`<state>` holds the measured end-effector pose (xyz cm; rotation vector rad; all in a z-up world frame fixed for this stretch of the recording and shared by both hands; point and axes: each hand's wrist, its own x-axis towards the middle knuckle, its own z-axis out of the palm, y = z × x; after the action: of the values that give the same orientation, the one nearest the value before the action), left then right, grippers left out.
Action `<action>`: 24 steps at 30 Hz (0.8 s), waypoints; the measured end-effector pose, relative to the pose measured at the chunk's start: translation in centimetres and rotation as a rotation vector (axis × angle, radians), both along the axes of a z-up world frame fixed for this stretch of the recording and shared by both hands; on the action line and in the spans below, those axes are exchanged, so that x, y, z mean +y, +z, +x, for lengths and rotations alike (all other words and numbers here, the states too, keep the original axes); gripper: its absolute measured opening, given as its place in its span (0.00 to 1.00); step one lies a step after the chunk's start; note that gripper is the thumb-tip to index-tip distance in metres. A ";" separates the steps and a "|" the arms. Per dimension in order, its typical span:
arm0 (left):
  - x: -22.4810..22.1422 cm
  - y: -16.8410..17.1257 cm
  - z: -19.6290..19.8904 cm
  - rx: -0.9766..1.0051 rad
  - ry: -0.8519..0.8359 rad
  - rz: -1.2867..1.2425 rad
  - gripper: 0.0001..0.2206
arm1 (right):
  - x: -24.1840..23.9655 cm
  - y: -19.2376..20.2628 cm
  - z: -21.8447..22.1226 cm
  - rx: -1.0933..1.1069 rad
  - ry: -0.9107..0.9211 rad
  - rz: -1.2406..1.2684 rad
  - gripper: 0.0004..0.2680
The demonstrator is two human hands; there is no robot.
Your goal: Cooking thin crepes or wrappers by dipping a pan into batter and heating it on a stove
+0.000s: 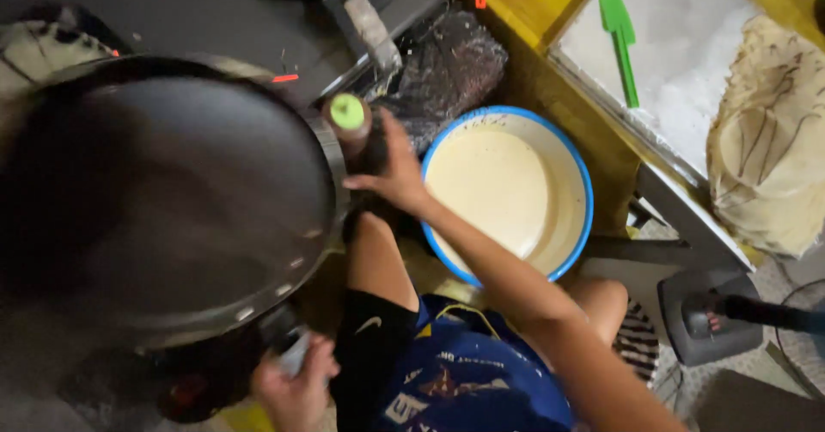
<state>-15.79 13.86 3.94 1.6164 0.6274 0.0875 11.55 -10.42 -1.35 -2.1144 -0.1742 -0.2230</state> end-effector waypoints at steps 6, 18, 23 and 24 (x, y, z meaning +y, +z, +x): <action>-5.9 4.4 4.8 0.118 -0.628 0.057 0.13 | -28.2 -17.0 -29.5 -0.085 0.019 -1.471 0.04; -12.0 -8.1 10.0 -0.068 -0.913 0.413 0.25 | -31.9 1.7 -30.9 0.177 -0.304 -1.718 0.03; -11.7 -4.4 12.0 -0.238 -0.948 0.681 0.28 | -32.2 12.7 -32.2 0.417 -0.380 -1.484 0.06; -11.6 -4.0 12.3 -0.286 -0.978 0.815 0.29 | -31.6 14.7 -32.2 0.556 -0.426 -1.428 0.10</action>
<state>-3.52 2.30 -0.11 2.4702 -0.5433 -0.1710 -20.61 -42.02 13.31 -3.4993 0.6521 0.3889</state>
